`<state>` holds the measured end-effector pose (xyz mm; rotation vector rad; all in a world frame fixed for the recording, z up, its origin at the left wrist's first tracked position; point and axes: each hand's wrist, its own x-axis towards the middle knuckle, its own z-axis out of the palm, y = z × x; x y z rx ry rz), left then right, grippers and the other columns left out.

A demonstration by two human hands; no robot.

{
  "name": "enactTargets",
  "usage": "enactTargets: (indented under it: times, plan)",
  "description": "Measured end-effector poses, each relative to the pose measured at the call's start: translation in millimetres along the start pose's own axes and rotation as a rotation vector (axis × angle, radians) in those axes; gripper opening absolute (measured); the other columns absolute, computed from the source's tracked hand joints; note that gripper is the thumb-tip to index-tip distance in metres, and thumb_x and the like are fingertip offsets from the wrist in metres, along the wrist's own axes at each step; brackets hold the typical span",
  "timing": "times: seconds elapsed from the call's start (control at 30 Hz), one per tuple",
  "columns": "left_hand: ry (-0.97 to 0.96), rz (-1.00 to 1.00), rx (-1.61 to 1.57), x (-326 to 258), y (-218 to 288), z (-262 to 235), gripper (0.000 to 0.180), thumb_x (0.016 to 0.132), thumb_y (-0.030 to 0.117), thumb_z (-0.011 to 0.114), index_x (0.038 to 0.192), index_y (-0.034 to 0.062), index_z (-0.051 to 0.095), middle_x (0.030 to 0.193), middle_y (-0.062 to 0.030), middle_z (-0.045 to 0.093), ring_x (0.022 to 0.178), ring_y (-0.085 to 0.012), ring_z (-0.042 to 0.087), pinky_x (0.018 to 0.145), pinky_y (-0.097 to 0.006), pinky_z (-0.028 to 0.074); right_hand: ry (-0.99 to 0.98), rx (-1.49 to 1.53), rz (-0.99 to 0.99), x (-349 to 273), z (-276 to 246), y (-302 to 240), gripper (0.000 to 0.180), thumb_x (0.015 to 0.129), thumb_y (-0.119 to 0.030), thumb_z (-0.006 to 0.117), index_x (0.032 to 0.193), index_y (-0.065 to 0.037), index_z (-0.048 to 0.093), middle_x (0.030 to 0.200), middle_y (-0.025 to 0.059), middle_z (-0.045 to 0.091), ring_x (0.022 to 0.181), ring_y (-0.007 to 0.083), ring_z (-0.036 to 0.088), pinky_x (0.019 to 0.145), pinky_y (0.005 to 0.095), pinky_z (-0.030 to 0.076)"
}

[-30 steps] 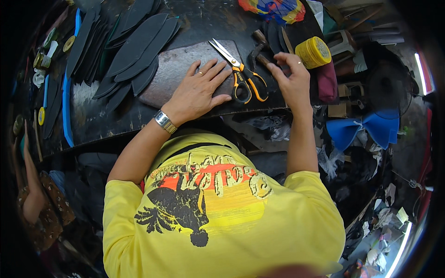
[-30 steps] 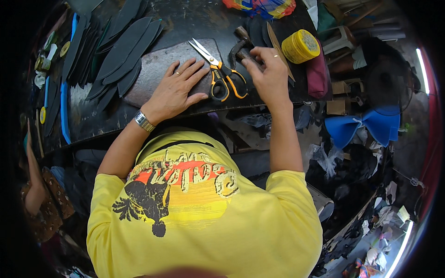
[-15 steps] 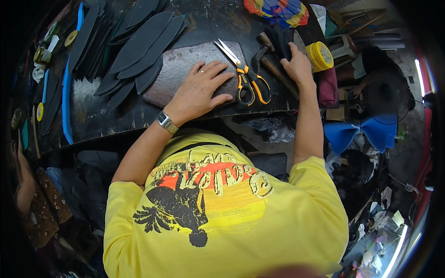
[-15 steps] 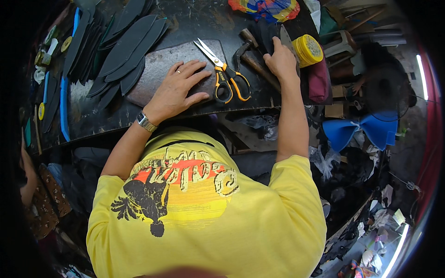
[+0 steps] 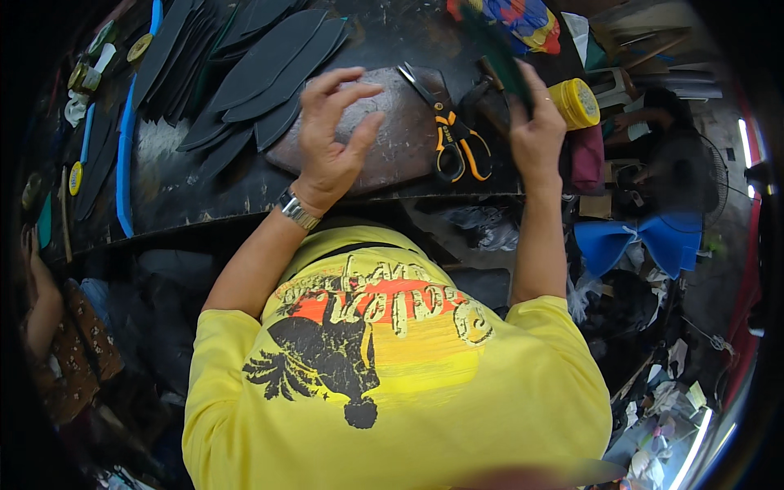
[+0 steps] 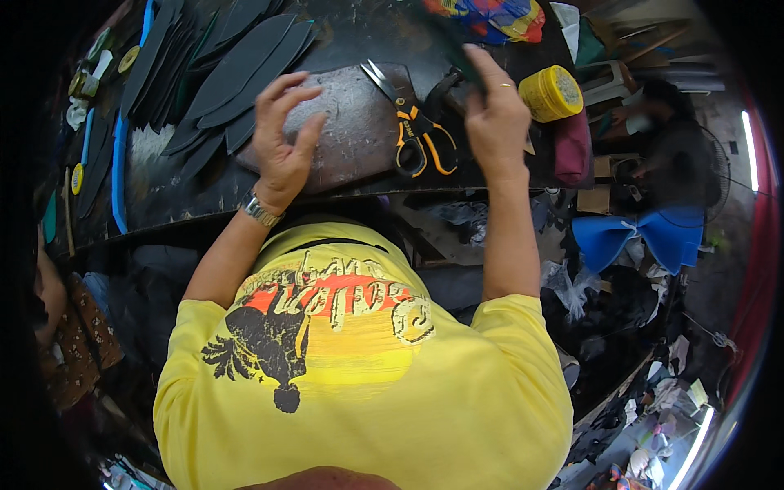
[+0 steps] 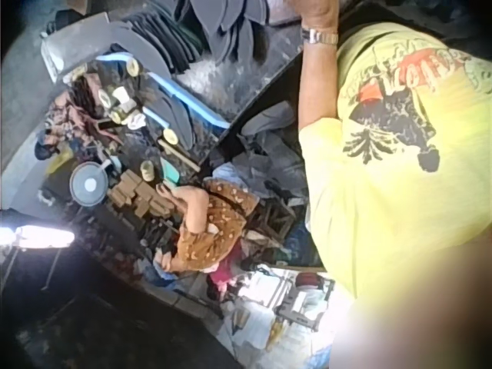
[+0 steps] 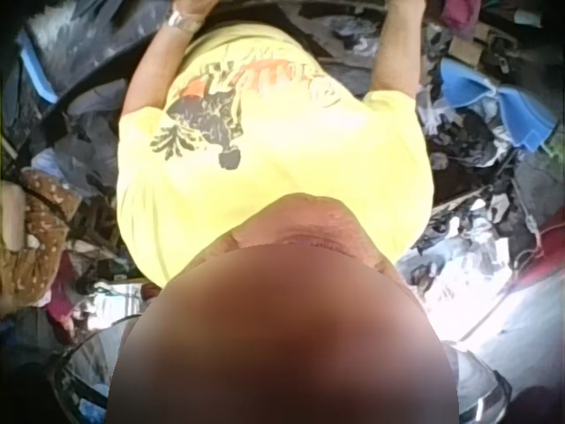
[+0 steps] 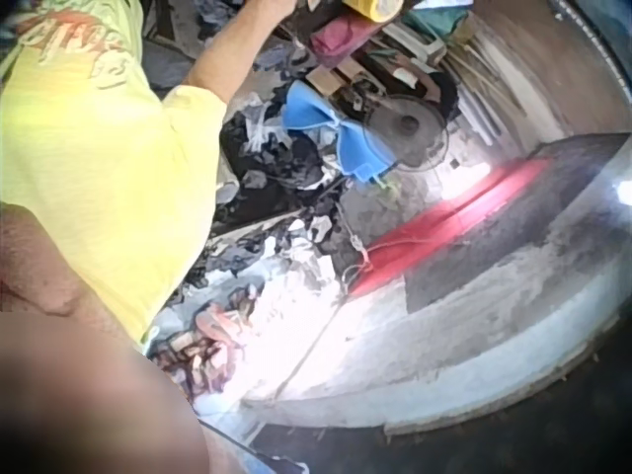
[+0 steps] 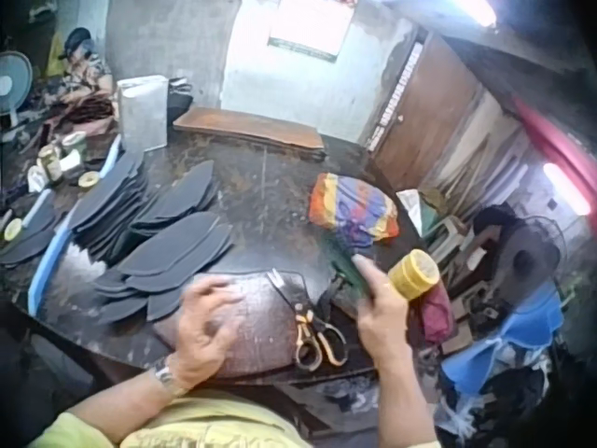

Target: The person uses shears to cut black and teal leaf-shaped pieces from a flexible sheet. They repeatedly pick up pieces, trim edges, and place them on the table. A colorful mesh bag is briefly handled and set aside.

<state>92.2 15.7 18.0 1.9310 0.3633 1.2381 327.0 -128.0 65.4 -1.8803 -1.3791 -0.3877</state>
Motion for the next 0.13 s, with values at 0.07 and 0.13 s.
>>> enactTargets:
  times: [0.07,0.13]
  plan:
    - [0.146,0.122,0.009,3,6,-17,0.026,0.081,0.013,0.072,0.107,0.0119,0.07,0.126,-0.0088,0.056,0.117,-0.0265,0.047,0.103,-0.036,0.037,-0.082,-0.107,-0.248,1,10,-26,0.051,0.074,0.003,0.065,0.123,-0.014,0.065,0.121,0.0091,0.065,0.114,0.0279,0.06,0.099,0.0399,0.042]
    - [0.084,0.156,0.247,4,13,-41,0.026,0.082,0.013,0.071,0.108,0.0125,0.07,0.132,-0.0087,0.052,0.12,-0.0263,0.046,0.105,-0.037,0.035,-0.155,-0.172,-0.4,-1,26,-51,0.052,0.074,0.003,0.066,0.122,-0.017,0.066,0.128,0.0072,0.062,0.12,0.0261,0.058,0.111,0.0514,0.029]
